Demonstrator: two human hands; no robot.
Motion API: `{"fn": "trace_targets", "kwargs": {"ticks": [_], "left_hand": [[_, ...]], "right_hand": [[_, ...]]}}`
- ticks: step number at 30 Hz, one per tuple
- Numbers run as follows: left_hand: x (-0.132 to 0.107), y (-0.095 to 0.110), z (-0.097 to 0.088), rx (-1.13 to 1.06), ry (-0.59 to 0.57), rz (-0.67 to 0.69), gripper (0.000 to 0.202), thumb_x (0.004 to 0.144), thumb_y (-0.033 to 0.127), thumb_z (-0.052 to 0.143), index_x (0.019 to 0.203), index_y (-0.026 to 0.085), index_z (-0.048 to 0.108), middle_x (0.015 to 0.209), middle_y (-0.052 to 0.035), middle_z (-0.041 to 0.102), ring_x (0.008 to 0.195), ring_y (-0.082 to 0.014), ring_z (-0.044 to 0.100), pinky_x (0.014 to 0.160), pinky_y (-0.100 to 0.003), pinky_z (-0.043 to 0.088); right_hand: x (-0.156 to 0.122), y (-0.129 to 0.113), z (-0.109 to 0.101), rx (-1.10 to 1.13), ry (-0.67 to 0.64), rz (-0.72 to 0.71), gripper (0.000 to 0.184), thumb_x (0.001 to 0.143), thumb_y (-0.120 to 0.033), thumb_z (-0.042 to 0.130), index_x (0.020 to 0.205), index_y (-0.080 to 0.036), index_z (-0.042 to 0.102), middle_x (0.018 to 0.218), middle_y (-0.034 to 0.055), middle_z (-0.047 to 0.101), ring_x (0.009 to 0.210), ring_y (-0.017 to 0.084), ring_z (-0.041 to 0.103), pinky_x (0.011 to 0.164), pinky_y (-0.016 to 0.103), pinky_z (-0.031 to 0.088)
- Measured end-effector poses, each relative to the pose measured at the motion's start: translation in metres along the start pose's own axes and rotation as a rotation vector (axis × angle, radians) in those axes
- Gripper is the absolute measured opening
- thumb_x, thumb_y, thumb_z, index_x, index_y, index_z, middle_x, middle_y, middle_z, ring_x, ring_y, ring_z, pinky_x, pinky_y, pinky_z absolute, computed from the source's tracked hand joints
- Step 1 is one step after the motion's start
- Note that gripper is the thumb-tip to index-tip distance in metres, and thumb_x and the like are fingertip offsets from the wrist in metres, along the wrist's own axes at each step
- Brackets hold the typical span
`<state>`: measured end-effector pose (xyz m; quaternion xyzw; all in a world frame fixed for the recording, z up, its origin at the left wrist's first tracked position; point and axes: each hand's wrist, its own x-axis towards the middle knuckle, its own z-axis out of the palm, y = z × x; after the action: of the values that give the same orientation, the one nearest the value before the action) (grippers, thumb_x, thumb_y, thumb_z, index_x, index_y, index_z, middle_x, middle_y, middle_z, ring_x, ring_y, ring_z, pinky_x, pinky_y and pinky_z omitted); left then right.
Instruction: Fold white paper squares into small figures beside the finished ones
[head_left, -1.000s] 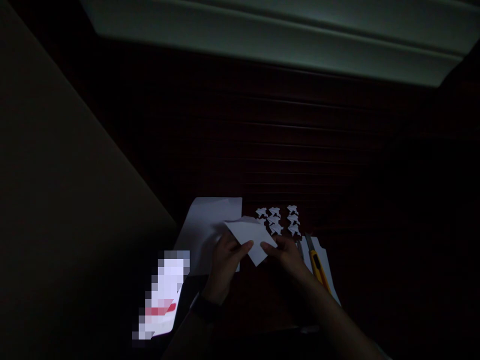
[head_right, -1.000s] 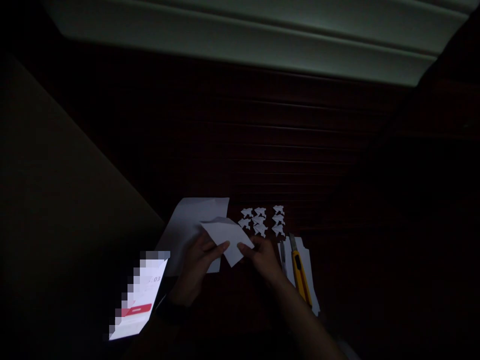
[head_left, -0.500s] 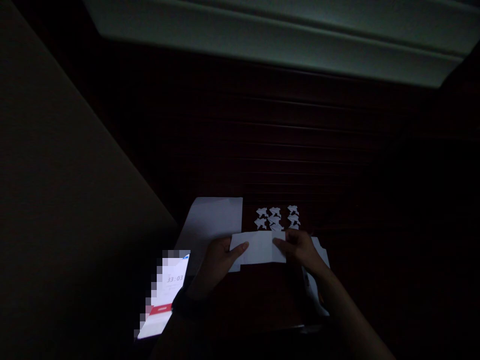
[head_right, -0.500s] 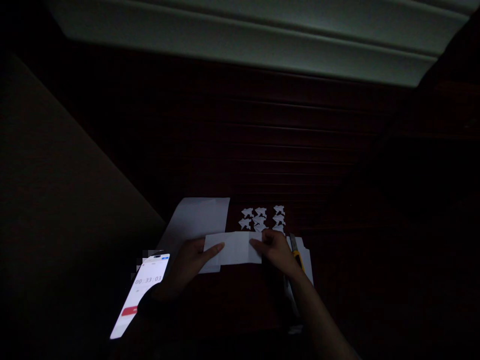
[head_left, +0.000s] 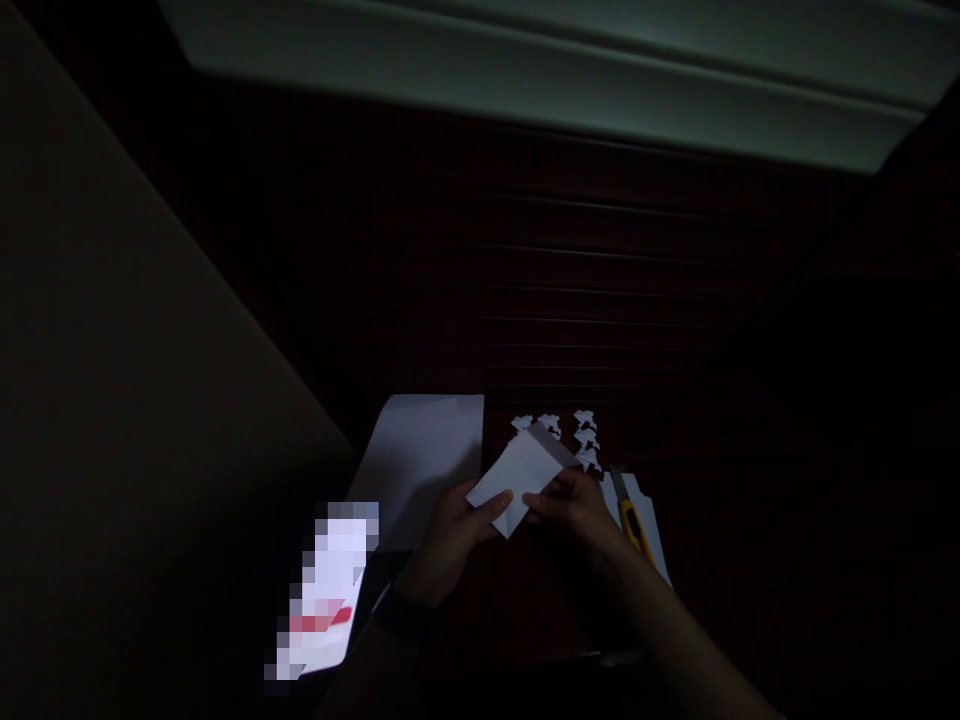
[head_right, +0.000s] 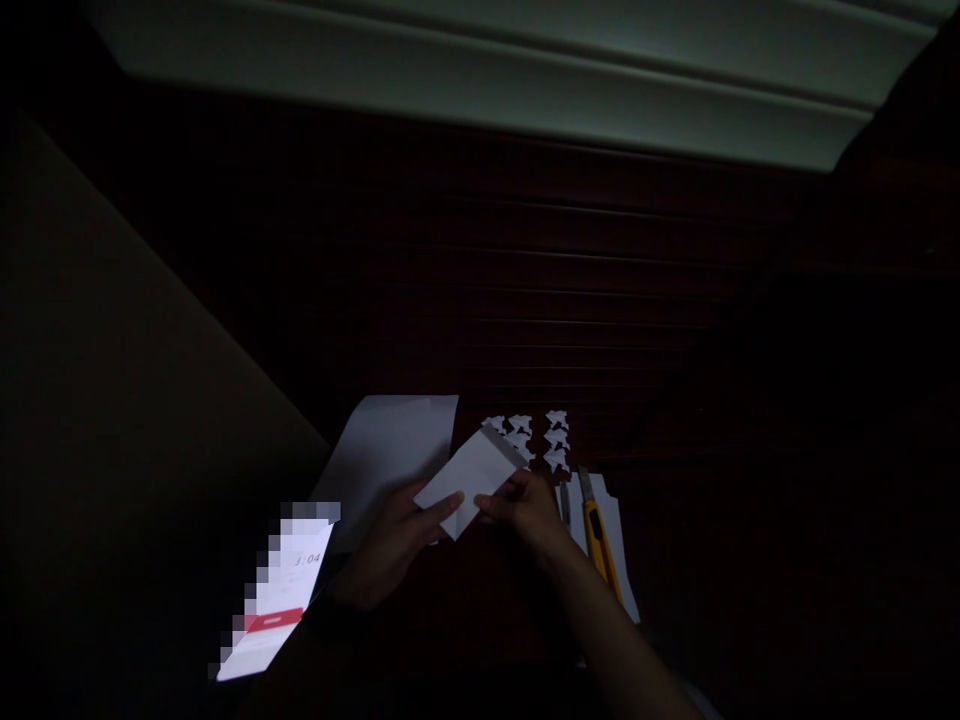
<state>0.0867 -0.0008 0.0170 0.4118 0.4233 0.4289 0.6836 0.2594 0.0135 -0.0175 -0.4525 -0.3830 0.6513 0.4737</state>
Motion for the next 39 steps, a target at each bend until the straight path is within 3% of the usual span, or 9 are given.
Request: {"fn": "trace_targets", "kwargs": {"ticks": [4, 9, 15, 20, 23, 26, 32, 35, 39], "left_hand": [[-0.002, 0.004, 0.001, -0.031, 0.002, -0.057, 0.037, 0.072, 0.034, 0.063, 0.099, 0.01, 0.061, 0.095, -0.014, 0.067, 0.081, -0.0246, 0.064, 0.069, -0.034, 0.051], [-0.004, 0.009, -0.003, -0.068, -0.023, -0.076, 0.039, 0.07, 0.033, 0.064, 0.103, 0.011, 0.06, 0.101, -0.0144, 0.065, 0.086, -0.0266, 0.063, 0.073, -0.039, 0.052], [-0.004, 0.012, -0.004, 0.058, -0.041, -0.091, 0.039, 0.07, 0.035, 0.064, 0.102, 0.014, 0.06, 0.1, -0.0133, 0.066, 0.083, -0.0264, 0.064, 0.069, -0.037, 0.052], [0.003, 0.011, -0.006, 0.161, 0.047, 0.088, 0.046, 0.068, 0.032, 0.066, 0.111, 0.018, 0.055, 0.096, -0.0091, 0.068, 0.086, -0.024, 0.063, 0.069, -0.031, 0.05], [0.005, 0.008, -0.009, 0.214, 0.066, 0.088, 0.035, 0.068, 0.034, 0.065, 0.098, 0.016, 0.063, 0.084, -0.0083, 0.07, 0.078, -0.0239, 0.065, 0.065, -0.03, 0.051], [0.007, 0.005, -0.01, 0.211, 0.086, 0.04, 0.028, 0.07, 0.039, 0.062, 0.083, 0.014, 0.066, 0.081, -0.0089, 0.07, 0.072, -0.0239, 0.065, 0.061, -0.031, 0.051], [0.007, 0.003, -0.012, 0.185, 0.107, -0.044, 0.034, 0.071, 0.044, 0.06, 0.075, 0.011, 0.066, 0.075, -0.0096, 0.07, 0.07, -0.0243, 0.066, 0.062, -0.035, 0.055], [0.008, 0.002, -0.016, 0.173, 0.082, -0.066, 0.034, 0.071, 0.043, 0.06, 0.078, 0.01, 0.065, 0.08, -0.0109, 0.07, 0.073, -0.0246, 0.066, 0.065, -0.035, 0.055], [0.009, 0.003, -0.022, 0.225, 0.06, -0.002, 0.036, 0.071, 0.036, 0.063, 0.097, 0.012, 0.062, 0.09, -0.0102, 0.069, 0.078, -0.0242, 0.066, 0.065, -0.035, 0.055]], "right_hand": [[0.004, 0.001, -0.01, -0.049, 0.051, 0.016, 0.031, 0.051, -0.032, 0.079, 0.06, -0.012, 0.057, 0.056, 0.0013, 0.06, 0.051, 0.014, 0.058, 0.053, 0.029, 0.049], [0.002, -0.012, -0.01, 0.029, -0.02, 0.048, 0.028, 0.056, -0.03, 0.076, 0.074, -0.014, 0.061, 0.062, 0.0003, 0.062, 0.055, 0.013, 0.059, 0.053, 0.026, 0.048], [0.0, -0.016, -0.012, -0.084, -0.1, 0.036, 0.025, 0.065, -0.036, 0.07, 0.067, -0.013, 0.061, 0.061, 0.0024, 0.062, 0.056, 0.012, 0.058, 0.053, 0.024, 0.046], [-0.005, -0.02, -0.014, -0.302, -0.31, 0.078, 0.024, 0.066, -0.035, 0.069, 0.071, -0.012, 0.066, 0.068, 0.0037, 0.064, 0.06, 0.012, 0.057, 0.055, 0.023, 0.044], [-0.008, -0.023, -0.013, -0.36, -0.426, 0.11, 0.023, 0.066, -0.035, 0.068, 0.074, -0.014, 0.067, 0.072, 0.0031, 0.065, 0.062, 0.013, 0.056, 0.056, 0.023, 0.043], [-0.008, -0.023, -0.013, -0.348, -0.378, 0.078, 0.022, 0.068, -0.034, 0.067, 0.076, -0.014, 0.066, 0.073, 0.0025, 0.064, 0.064, 0.013, 0.055, 0.058, 0.024, 0.042], [-0.002, -0.017, -0.016, -0.325, -0.239, 0.018, 0.022, 0.066, -0.033, 0.07, 0.068, -0.013, 0.062, 0.065, -0.0008, 0.059, 0.059, 0.011, 0.052, 0.056, 0.022, 0.038], [-0.002, -0.018, -0.017, -0.304, -0.195, 0.054, 0.025, 0.066, -0.036, 0.069, 0.074, -0.013, 0.062, 0.069, 0.0005, 0.06, 0.059, 0.011, 0.053, 0.054, 0.022, 0.038], [-0.004, -0.022, -0.019, -0.308, -0.242, 0.087, 0.029, 0.067, -0.036, 0.068, 0.083, -0.013, 0.063, 0.072, 0.0029, 0.063, 0.058, 0.012, 0.054, 0.052, 0.022, 0.037]]}}
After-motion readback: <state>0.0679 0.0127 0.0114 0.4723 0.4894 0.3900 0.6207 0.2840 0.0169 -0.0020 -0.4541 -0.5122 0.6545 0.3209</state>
